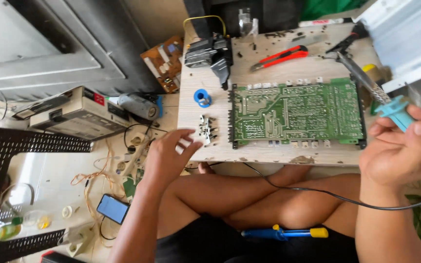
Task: The person sits on the floor and uses a soldering iron and solder wire to work on a green circuit board. They repeatedly apply solder to various points on the board while holding the solder spool in their left hand.
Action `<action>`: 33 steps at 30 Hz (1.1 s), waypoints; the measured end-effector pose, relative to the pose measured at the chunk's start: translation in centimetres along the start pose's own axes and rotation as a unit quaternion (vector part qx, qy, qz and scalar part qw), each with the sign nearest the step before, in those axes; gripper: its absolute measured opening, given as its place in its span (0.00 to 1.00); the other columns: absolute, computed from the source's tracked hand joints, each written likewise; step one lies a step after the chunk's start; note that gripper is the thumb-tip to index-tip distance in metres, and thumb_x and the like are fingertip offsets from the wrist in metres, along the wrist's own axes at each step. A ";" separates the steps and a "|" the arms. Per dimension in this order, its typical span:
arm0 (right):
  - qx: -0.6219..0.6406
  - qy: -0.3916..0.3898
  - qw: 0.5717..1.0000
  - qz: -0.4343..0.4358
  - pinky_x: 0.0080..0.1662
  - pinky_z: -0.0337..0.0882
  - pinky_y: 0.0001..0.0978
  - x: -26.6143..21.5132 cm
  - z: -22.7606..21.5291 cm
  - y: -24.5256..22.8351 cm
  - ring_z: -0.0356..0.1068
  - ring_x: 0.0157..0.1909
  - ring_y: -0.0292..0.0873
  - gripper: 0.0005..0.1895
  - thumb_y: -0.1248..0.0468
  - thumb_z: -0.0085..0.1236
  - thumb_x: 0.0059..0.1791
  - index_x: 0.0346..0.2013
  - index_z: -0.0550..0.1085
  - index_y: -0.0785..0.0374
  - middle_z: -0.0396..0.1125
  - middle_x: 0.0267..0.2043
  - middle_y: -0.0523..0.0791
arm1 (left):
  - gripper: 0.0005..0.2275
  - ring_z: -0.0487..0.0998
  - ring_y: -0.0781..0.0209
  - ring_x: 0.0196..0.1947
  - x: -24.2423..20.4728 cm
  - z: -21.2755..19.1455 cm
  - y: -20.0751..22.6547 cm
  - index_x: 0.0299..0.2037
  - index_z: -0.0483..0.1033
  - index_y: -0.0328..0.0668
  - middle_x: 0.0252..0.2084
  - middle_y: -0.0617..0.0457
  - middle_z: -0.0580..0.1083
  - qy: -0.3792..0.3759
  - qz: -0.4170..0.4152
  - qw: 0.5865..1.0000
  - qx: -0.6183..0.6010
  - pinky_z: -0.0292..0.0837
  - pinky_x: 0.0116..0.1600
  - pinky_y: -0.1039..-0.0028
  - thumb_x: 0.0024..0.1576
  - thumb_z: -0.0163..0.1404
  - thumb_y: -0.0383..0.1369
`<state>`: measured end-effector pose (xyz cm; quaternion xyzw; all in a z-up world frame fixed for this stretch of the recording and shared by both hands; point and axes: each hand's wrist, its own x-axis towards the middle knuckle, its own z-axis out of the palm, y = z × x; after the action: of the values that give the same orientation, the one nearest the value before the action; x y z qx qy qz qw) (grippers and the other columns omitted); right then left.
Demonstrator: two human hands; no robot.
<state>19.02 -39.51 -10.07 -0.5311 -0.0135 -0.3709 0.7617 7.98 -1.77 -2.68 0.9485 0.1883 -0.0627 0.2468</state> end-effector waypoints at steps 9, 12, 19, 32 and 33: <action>-0.061 0.016 0.998 0.021 0.33 0.64 0.36 -0.5 0.0 0.5 0.63 0.29 0.50 0.22 0.50 0.55 0.53 0.46 0.74 0.69 0.60 0.26 0.54 | 0.31 0.69 0.44 0.63 15.4 9.7 -4.0 0.68 0.63 0.42 0.63 0.46 0.71 0.134 0.173 0.976 -0.020 0.59 0.64 0.50 0.56 0.63 0.41; -0.071 0.037 0.996 0.033 0.32 0.62 0.36 -0.3 0.5 1.1 0.66 0.31 0.48 0.21 0.49 0.57 0.51 0.44 0.73 0.66 0.62 0.33 0.50 | 0.21 0.76 0.47 0.46 16.1 9.8 -3.3 0.55 0.69 0.47 0.49 0.51 0.79 0.190 0.148 0.969 -0.054 0.63 0.51 0.62 0.55 0.65 0.37; -0.126 -0.045 0.985 0.108 0.40 0.61 0.35 -0.6 -5.3 5.8 0.61 0.32 0.45 0.23 0.45 0.46 0.47 0.30 0.71 0.64 0.66 0.32 0.49 | 0.14 0.74 0.55 0.43 6.4 3.4 1.8 0.56 0.63 0.45 0.44 0.50 0.67 0.203 0.120 0.834 -0.499 0.78 0.45 0.69 0.61 0.47 0.22; -0.118 -0.102 0.962 0.226 0.38 0.66 0.30 -1.3 -1.8 -0.3 0.62 0.29 0.40 0.13 0.53 0.54 0.52 0.50 0.71 0.51 0.66 0.31 0.43 | 0.19 0.74 0.70 0.28 2.6 9.9 3.1 0.50 0.62 0.48 0.35 0.50 0.80 0.052 -0.034 0.816 -0.574 0.74 0.40 0.79 0.55 0.59 0.22; -0.119 -0.100 0.962 0.224 0.38 0.66 0.30 -1.5 -2.6 -0.4 0.62 0.29 0.40 0.13 0.53 0.54 0.52 0.50 0.71 0.51 0.66 0.31 0.43 | 0.19 0.74 0.70 0.28 2.7 10.0 3.4 0.50 0.62 0.48 0.35 0.50 0.80 0.049 -0.032 0.816 -0.575 0.74 0.40 0.79 0.55 0.59 0.22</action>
<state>16.72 -40.91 -11.51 -0.6418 0.0741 -0.1349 0.7512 11.50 -8.52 -10.41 0.6292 0.2323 0.0955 0.7355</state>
